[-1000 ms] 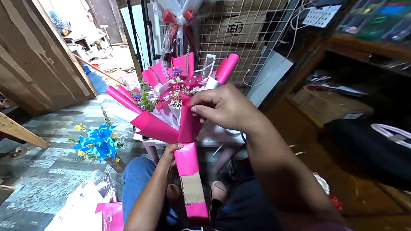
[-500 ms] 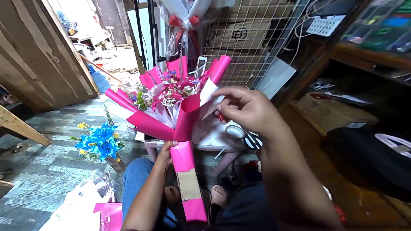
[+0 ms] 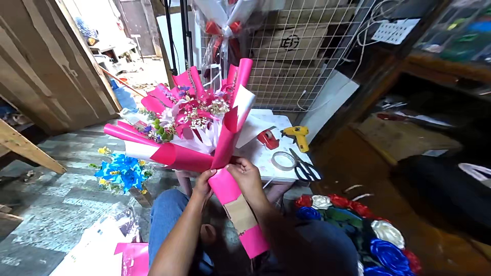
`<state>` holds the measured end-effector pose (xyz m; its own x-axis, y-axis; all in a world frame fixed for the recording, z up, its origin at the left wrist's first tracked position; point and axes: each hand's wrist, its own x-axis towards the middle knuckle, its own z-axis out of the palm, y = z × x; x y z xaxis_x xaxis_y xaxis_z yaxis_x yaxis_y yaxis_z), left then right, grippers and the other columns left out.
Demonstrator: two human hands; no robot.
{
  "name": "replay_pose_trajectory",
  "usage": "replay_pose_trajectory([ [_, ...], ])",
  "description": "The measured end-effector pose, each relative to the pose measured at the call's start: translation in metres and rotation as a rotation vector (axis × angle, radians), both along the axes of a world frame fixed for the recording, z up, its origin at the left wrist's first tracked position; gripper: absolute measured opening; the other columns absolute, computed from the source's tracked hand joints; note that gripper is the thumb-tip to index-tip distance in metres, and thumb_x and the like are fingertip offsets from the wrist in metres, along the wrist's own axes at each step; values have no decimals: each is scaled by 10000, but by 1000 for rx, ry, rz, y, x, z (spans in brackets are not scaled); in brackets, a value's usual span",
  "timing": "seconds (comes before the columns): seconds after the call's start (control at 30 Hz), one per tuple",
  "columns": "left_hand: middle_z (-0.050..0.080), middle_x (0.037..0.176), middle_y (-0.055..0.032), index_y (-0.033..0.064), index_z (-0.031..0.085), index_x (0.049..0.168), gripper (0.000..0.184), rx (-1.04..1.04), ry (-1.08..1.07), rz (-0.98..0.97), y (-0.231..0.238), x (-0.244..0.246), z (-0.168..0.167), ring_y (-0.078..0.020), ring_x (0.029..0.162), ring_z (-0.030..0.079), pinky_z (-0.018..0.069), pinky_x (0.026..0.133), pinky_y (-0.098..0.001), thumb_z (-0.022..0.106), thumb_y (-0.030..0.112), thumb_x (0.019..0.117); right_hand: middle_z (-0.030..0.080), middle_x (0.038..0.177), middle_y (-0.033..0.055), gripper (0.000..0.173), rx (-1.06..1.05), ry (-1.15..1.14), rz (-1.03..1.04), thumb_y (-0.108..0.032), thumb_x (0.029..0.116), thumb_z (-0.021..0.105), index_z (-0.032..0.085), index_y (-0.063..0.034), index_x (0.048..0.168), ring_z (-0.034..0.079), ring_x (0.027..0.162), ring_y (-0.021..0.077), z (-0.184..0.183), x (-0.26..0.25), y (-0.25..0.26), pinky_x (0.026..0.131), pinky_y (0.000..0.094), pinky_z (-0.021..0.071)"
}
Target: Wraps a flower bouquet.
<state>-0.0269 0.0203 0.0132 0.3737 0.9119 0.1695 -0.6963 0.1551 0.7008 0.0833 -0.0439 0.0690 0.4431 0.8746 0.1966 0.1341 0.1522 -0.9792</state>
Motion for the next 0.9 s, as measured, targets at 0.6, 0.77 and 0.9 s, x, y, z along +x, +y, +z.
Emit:
replay_pose_trajectory([
  [0.6, 732, 816, -45, 41, 605, 1031, 178, -12, 189, -78, 2, 5, 0, -114, 764, 716, 609, 745, -309, 556, 46, 860, 689, 1036, 122, 242, -165, 164, -18, -109, 929, 731, 668, 27, 1118, 659, 919, 146, -16, 9, 7, 826, 325, 555],
  [0.77, 712, 865, -84, -1, 534, 1170, 259, -16, 271, 14, 2, 10, 2, -147, 780, 712, 612, 753, -338, 572, 40, 917, 702, 986, 108, 242, -144, 236, -6, -111, 969, 690, 655, 28, 1164, 672, 877, 131, -22, 10, 12, 811, 316, 566],
  [0.9, 720, 893, -106, -20, 525, 1196, 330, 2, 338, -28, 2, 7, 3, -171, 800, 721, 617, 772, -352, 642, 17, 889, 710, 922, 93, 160, -115, 265, -17, -73, 966, 680, 674, 34, 1086, 682, 830, 117, -30, 10, 13, 785, 296, 577],
])
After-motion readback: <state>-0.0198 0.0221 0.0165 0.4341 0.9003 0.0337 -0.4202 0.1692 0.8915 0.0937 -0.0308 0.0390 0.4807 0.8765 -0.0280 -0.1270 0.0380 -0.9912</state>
